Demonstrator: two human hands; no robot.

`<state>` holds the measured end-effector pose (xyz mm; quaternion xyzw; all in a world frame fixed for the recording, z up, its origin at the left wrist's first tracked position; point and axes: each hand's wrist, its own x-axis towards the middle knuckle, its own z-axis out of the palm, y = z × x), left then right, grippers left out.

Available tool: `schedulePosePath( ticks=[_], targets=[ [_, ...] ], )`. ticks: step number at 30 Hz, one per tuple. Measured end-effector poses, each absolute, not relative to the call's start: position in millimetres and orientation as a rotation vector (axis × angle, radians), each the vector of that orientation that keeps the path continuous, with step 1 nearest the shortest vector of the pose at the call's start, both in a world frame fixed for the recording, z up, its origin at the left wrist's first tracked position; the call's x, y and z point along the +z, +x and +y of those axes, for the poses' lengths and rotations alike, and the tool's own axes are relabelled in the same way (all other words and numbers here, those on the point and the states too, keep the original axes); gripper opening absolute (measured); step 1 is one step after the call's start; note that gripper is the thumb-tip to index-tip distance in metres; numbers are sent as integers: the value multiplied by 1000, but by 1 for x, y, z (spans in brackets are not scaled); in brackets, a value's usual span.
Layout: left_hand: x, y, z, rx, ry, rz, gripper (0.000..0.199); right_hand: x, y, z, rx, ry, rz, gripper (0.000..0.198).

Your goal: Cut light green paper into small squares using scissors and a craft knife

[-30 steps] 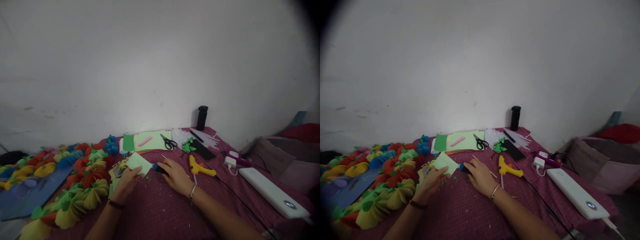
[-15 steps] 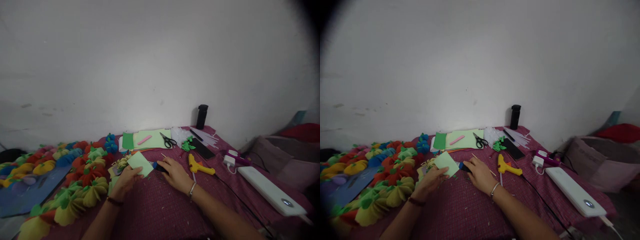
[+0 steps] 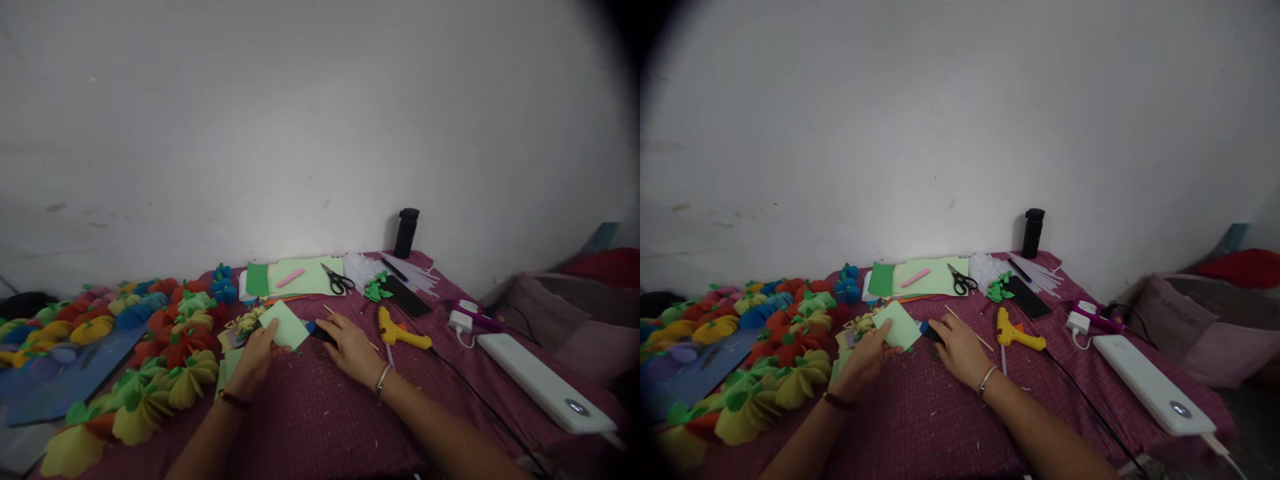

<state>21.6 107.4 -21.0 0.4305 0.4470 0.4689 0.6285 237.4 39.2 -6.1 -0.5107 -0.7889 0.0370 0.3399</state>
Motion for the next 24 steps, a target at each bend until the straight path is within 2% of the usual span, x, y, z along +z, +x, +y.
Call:
schedulePosePath(
  ticks=[24],
  targets=[
    [-18, 28, 101, 963, 971, 999, 26, -2, 238, 40, 143, -1385, -1972, 49]
  ],
)
